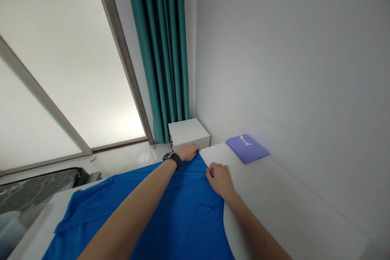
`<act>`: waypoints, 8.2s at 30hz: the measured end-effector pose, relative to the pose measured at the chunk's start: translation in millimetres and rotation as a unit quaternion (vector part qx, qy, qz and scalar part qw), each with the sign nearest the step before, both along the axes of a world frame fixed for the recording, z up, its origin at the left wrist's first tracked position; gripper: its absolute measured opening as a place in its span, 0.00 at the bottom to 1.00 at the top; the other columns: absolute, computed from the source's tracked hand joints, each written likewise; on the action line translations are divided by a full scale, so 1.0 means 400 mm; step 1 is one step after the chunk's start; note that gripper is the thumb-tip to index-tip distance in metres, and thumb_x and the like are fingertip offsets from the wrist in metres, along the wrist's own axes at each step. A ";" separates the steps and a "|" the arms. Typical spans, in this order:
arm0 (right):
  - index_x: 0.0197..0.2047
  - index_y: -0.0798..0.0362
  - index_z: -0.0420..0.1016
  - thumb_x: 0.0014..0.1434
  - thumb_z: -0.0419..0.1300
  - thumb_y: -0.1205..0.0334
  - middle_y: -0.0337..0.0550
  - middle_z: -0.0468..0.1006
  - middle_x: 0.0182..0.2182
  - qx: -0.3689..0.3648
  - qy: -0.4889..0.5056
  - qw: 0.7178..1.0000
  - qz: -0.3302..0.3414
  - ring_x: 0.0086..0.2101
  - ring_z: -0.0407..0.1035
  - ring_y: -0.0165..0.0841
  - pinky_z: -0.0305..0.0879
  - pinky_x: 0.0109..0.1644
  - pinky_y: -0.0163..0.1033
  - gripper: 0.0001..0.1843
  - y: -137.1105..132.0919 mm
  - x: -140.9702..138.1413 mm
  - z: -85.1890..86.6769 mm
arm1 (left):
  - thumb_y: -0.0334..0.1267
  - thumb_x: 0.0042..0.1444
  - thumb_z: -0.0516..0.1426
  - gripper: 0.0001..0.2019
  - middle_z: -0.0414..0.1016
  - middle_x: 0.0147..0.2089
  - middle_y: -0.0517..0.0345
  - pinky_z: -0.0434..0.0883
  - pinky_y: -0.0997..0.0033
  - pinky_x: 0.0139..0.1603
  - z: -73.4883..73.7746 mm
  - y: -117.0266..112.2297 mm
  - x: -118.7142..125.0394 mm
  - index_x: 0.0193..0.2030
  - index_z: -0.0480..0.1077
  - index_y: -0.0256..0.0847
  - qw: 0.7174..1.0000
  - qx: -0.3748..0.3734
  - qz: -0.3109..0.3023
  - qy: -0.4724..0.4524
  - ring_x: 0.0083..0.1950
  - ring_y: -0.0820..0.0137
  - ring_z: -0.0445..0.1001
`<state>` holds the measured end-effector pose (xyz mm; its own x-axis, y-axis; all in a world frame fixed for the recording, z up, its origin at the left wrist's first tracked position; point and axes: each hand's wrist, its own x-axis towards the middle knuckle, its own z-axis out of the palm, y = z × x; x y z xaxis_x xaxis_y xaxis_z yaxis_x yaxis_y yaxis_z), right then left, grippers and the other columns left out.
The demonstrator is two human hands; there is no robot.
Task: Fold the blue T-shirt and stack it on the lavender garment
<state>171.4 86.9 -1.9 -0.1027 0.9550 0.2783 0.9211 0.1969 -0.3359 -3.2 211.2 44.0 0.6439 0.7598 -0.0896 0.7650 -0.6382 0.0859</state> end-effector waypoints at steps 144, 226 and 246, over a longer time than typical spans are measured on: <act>0.71 0.51 0.53 0.70 0.40 0.51 0.48 0.54 0.69 -0.032 -0.113 0.971 0.209 0.67 0.47 0.40 0.40 0.69 0.59 0.30 -0.026 -0.010 -0.015 | 0.29 0.66 0.48 0.14 0.72 0.48 0.50 0.65 0.62 0.49 0.023 -0.482 -0.191 0.53 0.68 0.42 0.991 0.123 0.045 0.039 0.48 0.61 0.70; 0.38 0.49 0.60 0.48 0.48 0.77 0.38 0.67 0.34 0.019 0.283 0.854 0.436 0.36 0.64 0.34 0.61 0.42 0.38 0.16 -0.150 -0.812 0.110 | 0.50 0.66 0.37 0.30 0.79 0.31 0.50 0.69 0.67 0.35 -0.034 -0.510 -0.785 0.48 0.74 0.33 0.697 0.012 0.518 -0.496 0.30 0.65 0.74; 0.38 0.50 0.71 0.58 0.49 0.78 0.40 0.75 0.39 -0.055 0.225 0.831 0.505 0.40 0.69 0.33 0.62 0.47 0.39 0.15 -0.242 -0.810 0.085 | 0.35 0.51 0.58 0.06 0.80 0.32 0.54 0.70 0.72 0.37 -0.026 -0.446 -0.811 0.31 0.76 0.38 0.712 0.055 0.557 -0.425 0.37 0.65 0.77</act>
